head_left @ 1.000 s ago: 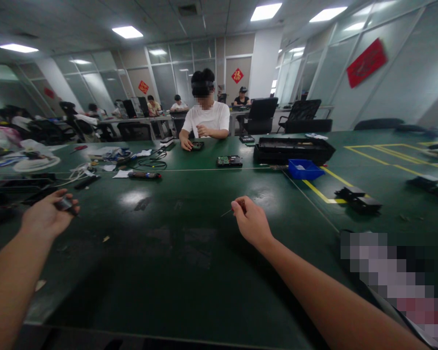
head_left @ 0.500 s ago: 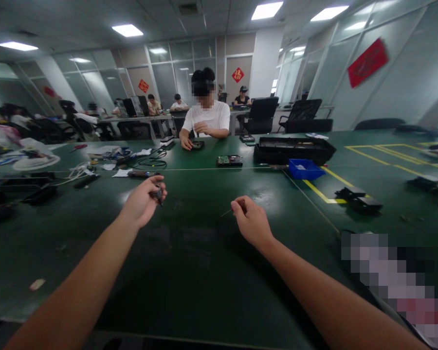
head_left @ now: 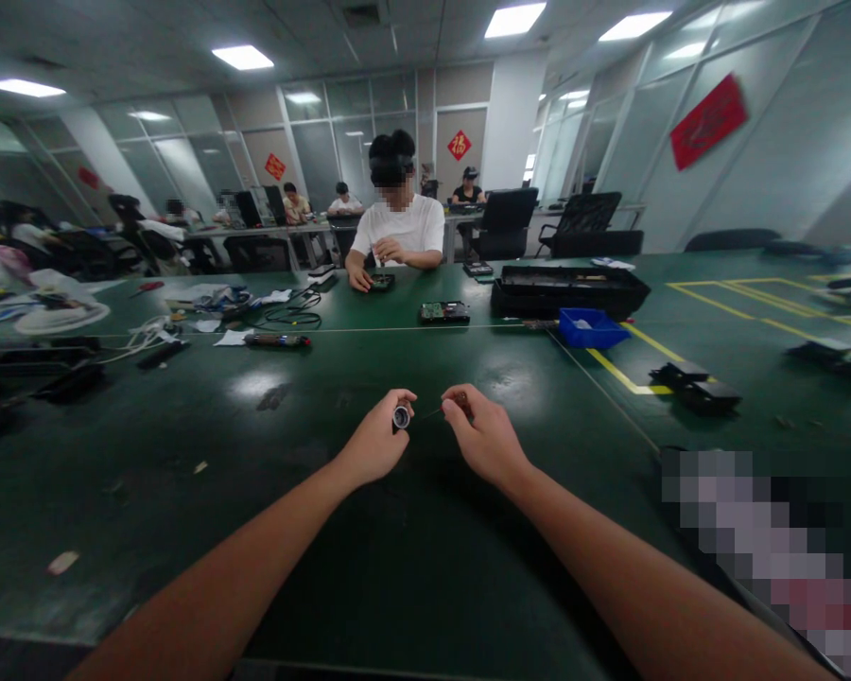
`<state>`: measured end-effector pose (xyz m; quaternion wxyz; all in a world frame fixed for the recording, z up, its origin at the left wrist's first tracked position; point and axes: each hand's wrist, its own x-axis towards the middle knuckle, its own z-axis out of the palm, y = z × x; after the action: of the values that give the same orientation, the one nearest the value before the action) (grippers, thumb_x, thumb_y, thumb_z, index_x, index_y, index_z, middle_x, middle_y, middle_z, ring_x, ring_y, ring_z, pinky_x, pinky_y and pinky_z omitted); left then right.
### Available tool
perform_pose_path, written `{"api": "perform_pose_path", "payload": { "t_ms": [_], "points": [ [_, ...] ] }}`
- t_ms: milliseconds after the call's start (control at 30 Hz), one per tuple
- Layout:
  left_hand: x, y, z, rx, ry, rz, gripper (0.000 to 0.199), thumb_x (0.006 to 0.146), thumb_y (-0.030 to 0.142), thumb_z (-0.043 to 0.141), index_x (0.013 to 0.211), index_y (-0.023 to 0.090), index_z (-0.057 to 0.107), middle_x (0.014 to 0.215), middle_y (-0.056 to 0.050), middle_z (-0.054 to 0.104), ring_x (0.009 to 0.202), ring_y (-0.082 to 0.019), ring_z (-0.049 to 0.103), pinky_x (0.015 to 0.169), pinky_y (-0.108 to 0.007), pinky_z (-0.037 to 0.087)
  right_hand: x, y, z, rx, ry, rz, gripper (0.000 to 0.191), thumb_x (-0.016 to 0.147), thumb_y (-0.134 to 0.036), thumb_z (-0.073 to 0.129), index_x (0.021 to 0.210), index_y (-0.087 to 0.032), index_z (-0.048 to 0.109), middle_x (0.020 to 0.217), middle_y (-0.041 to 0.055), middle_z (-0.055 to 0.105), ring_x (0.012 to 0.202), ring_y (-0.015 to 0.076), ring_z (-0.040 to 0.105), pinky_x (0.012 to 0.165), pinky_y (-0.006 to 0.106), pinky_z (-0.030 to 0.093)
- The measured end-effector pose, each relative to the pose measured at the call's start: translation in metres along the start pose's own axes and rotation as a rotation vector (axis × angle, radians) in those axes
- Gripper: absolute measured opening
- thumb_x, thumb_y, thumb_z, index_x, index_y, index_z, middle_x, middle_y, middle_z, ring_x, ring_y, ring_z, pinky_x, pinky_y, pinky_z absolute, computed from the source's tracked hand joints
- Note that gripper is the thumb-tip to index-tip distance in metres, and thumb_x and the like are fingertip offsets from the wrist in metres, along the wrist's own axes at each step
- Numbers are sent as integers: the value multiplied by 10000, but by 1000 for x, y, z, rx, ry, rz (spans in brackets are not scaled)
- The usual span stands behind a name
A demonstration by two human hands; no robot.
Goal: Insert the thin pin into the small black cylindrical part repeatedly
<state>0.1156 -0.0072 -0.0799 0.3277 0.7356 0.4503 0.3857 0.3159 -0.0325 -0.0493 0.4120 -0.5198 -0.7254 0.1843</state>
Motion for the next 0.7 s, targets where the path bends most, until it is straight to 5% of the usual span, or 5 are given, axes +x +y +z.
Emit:
{"api": "perform_pose_path", "payload": {
  "t_ms": [167, 367, 700],
  "points": [
    [1, -14, -6, 141, -13, 94, 306, 827, 114, 593, 1110, 221, 634, 1147, -108, 635, 1094, -280, 581, 994, -475, 431, -2, -4, -2, 14, 38, -5, 267, 963, -420, 517, 863, -218, 661, 773, 25, 694, 708, 179, 635, 667, 302, 448],
    [4, -21, -12, 124, -5, 136, 410, 814, 131, 671, 1199, 272, 672, 1215, -91, 641, 1172, -282, 570, 1072, -500, 393, -4, 2, 0, 304, 166, 20, 234, 956, -411, 531, 971, -207, 644, 845, 53, 721, 770, 196, 691, 739, 325, 532],
    [1, -17, -12, 133, -2, 108, 377, 833, 191, 694, 1199, 276, 673, 1218, -75, 660, 1179, -288, 571, 1071, -498, 389, -1, 6, 4, 337, 83, 19, 230, 951, -386, 538, 1029, -199, 647, 907, 69, 738, 847, 208, 716, 798, 362, 557]
  ]
}}
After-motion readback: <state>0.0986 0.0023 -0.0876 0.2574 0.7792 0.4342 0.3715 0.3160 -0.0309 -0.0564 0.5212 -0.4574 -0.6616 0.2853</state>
